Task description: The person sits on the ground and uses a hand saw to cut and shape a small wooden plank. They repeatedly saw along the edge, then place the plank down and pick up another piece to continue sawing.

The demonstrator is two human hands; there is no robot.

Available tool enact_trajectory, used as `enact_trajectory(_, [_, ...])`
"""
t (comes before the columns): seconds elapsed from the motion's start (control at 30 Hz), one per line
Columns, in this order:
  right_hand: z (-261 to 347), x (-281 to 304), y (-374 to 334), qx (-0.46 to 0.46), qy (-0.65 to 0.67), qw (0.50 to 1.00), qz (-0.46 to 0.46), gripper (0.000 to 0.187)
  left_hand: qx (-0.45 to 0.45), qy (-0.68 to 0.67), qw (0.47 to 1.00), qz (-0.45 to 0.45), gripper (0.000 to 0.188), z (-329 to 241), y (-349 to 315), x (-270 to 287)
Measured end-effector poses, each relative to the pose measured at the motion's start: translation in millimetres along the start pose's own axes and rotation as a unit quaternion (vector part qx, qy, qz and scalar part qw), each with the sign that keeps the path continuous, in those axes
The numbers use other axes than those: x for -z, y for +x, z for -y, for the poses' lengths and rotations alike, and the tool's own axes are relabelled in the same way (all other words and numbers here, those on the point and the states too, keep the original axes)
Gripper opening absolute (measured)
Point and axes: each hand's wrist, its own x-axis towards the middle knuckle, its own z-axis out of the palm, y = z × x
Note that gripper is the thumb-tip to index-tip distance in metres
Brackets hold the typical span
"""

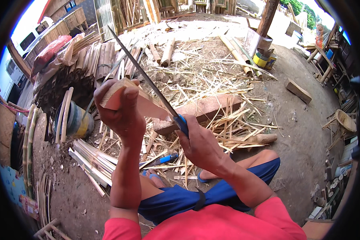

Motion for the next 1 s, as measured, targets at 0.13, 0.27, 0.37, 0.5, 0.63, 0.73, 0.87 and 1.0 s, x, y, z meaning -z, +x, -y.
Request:
enact_trajectory(0.13, [-16.2,-11.3,-0.1,0.008,-0.017,0.999,-0.027,0.029,0.005,0.013,1.0,0.012,0.045,1.0,0.4,-1.5])
enact_trajectory(0.27, [-48.3,-37.6,23.8,-0.104,0.006,0.992,0.068,0.024,-0.007,0.012,0.999,0.04,0.044,-0.8,9.2,-2.8])
enact_trajectory(0.37, [-48.5,-34.8,20.3,-0.226,0.238,0.936,0.129,0.025,0.033,-0.062,0.992,0.101,0.042,-6.6,9.8,-0.2])
enact_trajectory(0.5, [-33.6,-22.7,1.6,-0.039,0.077,0.995,0.043,0.027,0.037,-0.059,0.993,0.098,0.042,-3.5,2.5,-3.4])
enact_trajectory(0.63, [-67.7,-49.0,-0.6,-0.127,-0.073,0.985,0.09,0.023,0.018,-0.036,0.998,0.039,0.045,-1.8,-7.4,-7.3])
enact_trajectory(0.73, [-120.0,-76.1,-7.5,-0.275,-0.067,0.946,0.157,0.022,-0.032,-0.049,0.995,0.087,0.047,-8.3,-10.2,-4.1])
enact_trajectory(0.87, [-135.4,-79.6,-10.8,-0.35,0.219,0.898,0.155,0.024,-0.003,-0.012,0.998,0.065,0.053,-6.0,-2.2,1.7])
enact_trajectory(1.0, [-100.6,-86.4,-17.7,-0.152,0.036,0.984,0.082,0.027,-0.002,0.033,0.999,0.044,0.056,10.3,21.5,9.6])
